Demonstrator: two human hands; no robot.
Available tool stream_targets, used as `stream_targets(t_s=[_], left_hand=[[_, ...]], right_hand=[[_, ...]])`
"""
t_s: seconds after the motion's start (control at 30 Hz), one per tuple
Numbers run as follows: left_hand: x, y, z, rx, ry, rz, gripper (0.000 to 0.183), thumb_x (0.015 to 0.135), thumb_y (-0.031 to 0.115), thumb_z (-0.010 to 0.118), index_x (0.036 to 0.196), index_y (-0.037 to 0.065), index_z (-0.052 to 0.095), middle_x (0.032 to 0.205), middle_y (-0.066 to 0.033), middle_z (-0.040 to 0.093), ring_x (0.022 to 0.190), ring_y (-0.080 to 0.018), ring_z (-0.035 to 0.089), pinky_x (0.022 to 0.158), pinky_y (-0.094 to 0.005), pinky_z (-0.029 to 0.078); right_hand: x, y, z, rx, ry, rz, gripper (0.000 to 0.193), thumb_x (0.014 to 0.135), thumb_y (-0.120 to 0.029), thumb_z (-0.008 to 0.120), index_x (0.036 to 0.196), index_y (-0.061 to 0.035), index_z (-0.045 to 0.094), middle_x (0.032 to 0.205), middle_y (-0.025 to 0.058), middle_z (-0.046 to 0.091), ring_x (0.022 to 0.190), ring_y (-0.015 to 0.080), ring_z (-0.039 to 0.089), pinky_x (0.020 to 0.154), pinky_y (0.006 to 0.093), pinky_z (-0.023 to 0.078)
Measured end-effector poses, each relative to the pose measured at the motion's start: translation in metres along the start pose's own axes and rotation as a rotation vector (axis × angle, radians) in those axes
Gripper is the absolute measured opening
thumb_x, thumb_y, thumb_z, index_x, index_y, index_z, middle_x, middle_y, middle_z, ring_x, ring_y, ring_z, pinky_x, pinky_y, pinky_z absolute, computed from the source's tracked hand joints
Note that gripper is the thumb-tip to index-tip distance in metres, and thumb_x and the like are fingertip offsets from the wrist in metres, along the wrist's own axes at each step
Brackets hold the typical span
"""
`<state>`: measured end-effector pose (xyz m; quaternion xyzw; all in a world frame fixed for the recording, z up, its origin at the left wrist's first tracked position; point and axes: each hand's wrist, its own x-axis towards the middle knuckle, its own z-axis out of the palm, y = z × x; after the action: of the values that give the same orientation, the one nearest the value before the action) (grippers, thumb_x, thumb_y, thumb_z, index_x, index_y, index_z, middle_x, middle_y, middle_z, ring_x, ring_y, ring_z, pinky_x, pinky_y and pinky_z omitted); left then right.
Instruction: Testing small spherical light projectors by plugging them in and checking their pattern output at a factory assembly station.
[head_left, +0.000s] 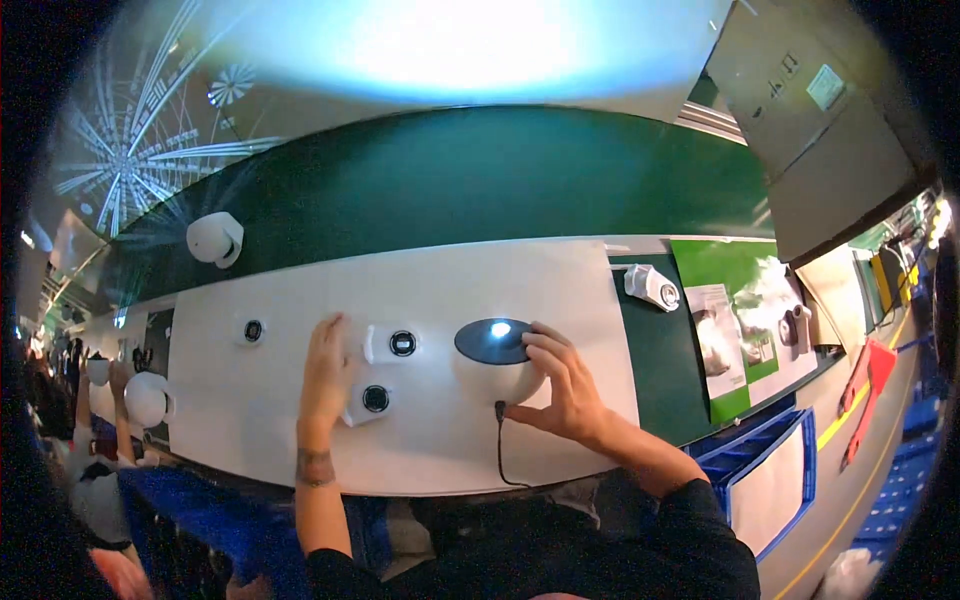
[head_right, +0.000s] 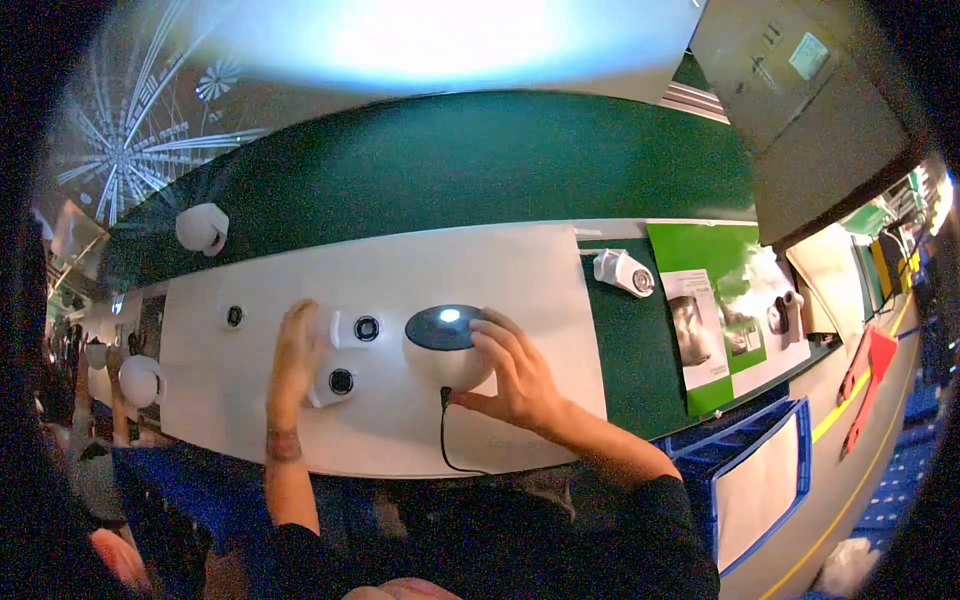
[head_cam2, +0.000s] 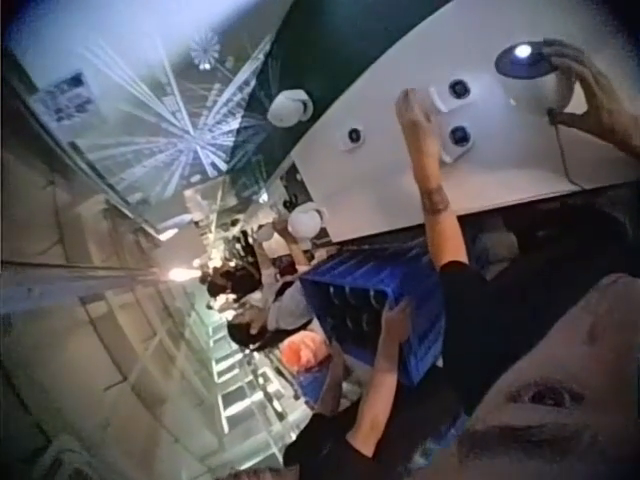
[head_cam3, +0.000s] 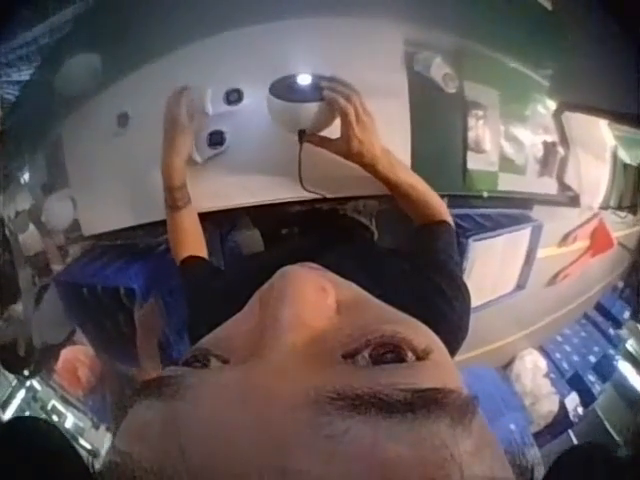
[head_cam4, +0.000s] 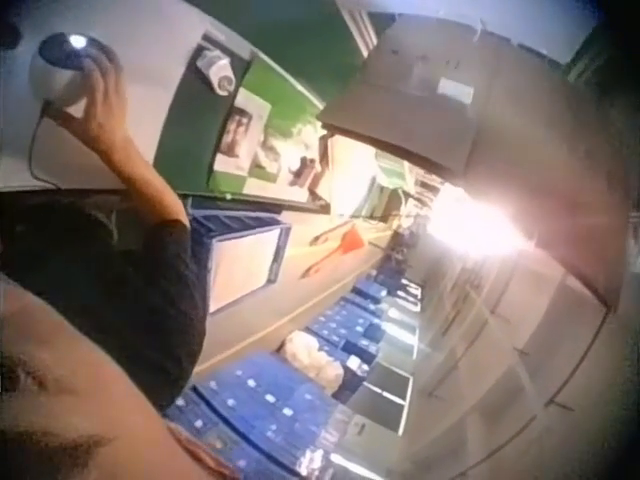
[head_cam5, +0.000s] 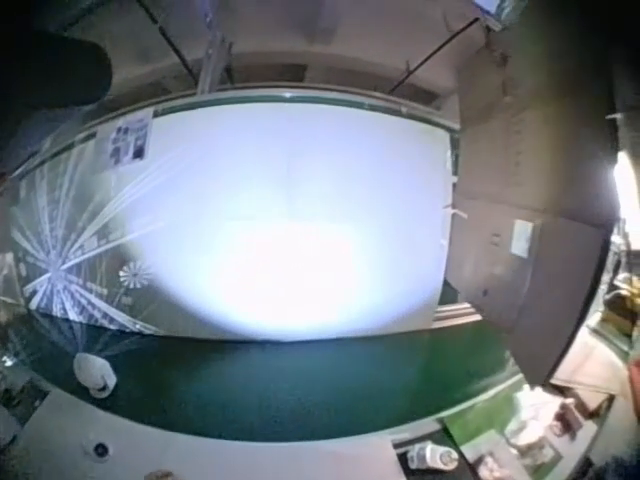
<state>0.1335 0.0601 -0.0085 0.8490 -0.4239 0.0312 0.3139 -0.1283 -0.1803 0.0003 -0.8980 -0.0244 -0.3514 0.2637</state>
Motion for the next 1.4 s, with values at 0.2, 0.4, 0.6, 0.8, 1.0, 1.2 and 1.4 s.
stream_targets(t_s=[0.2,0.4,0.6,0.8,1.0,1.2,1.4], left_hand=[[-0.019,0.064,0.023,-0.551,-0.250,0.224,0.073,0.079,0.021,0.086,0.141,0.006,0.050,0.146,-0.0141,0.051,0.138,-0.0301,0.046,0.110,-0.0427,0.041],[-0.020,0.086,0.055,-0.779,-0.383,0.130,0.107,0.073,0.023,0.091,0.156,0.008,0.025,0.153,-0.0159,0.041,0.142,-0.0306,0.039,0.114,-0.0477,0.036],[-0.026,0.078,0.079,-0.808,-0.213,0.090,0.096,0.066,0.027,0.096,0.140,0.005,0.038,0.139,-0.0152,0.049,0.130,-0.0298,0.050,0.102,-0.0475,0.049],[-0.041,0.088,0.101,-0.678,-0.045,0.071,0.100,0.063,0.037,0.096,0.135,0.001,0.037,0.126,-0.0165,0.050,0.116,-0.0275,0.057,0.091,-0.0425,0.054],[-0.044,0.104,0.105,-0.592,-0.012,0.086,0.110,0.064,0.040,0.095,0.141,0.000,0.028,0.134,-0.0175,0.045,0.117,-0.0281,0.057,0.096,-0.0411,0.051],[-0.032,0.117,0.103,-1.166,-0.159,-0.080,0.117,0.068,0.036,0.094,0.150,-0.002,0.019,0.139,-0.0182,0.047,0.128,-0.0283,0.052,0.107,-0.0426,0.046],[0.003,0.137,0.103,-1.423,0.193,0.835,0.107,0.070,0.032,0.093,0.146,-0.001,0.025,0.137,-0.0175,0.049,0.125,-0.0271,0.054,0.103,-0.0406,0.050]], right_hand=[[-0.005,0.001,0.003,-0.037,-0.002,-0.034,0.098,0.059,-0.022,0.096,0.135,-0.0040,0.038,0.136,0.0212,0.052,0.130,0.0481,0.049,0.102,0.0528,0.051],[-0.006,0.006,0.003,0.012,-0.011,-0.033,0.092,0.064,-0.023,0.093,0.136,-0.0060,0.039,0.140,0.0198,0.051,0.136,0.0474,0.044,0.105,0.0520,0.049],[0.003,0.012,-0.007,0.118,-0.063,-0.003,0.085,0.068,-0.023,0.091,0.135,-0.0079,0.041,0.149,0.0196,0.045,0.142,0.0439,0.038,0.110,0.0499,0.046],[0.015,0.034,-0.024,0.329,-0.230,0.077,0.086,0.071,-0.025,0.090,0.138,-0.0091,0.039,0.157,0.0217,0.034,0.148,0.0424,0.028,0.118,0.0517,0.034],[0.017,0.043,-0.029,0.407,-0.280,0.030,0.083,0.075,-0.029,0.087,0.139,-0.0098,0.038,0.159,0.0212,0.032,0.149,0.0423,0.023,0.119,0.0512,0.030],[0.016,0.037,-0.026,0.408,-0.238,0.033,0.084,0.073,-0.033,0.089,0.139,-0.0099,0.040,0.156,0.0232,0.036,0.146,0.0414,0.034,0.118,0.0505,0.032],[0.044,0.059,-0.031,0.854,-0.252,0.365,0.058,0.083,-0.032,0.082,0.125,-0.0022,0.055,0.136,0.0192,0.058,0.130,0.0307,0.054,0.108,0.0424,0.045]])
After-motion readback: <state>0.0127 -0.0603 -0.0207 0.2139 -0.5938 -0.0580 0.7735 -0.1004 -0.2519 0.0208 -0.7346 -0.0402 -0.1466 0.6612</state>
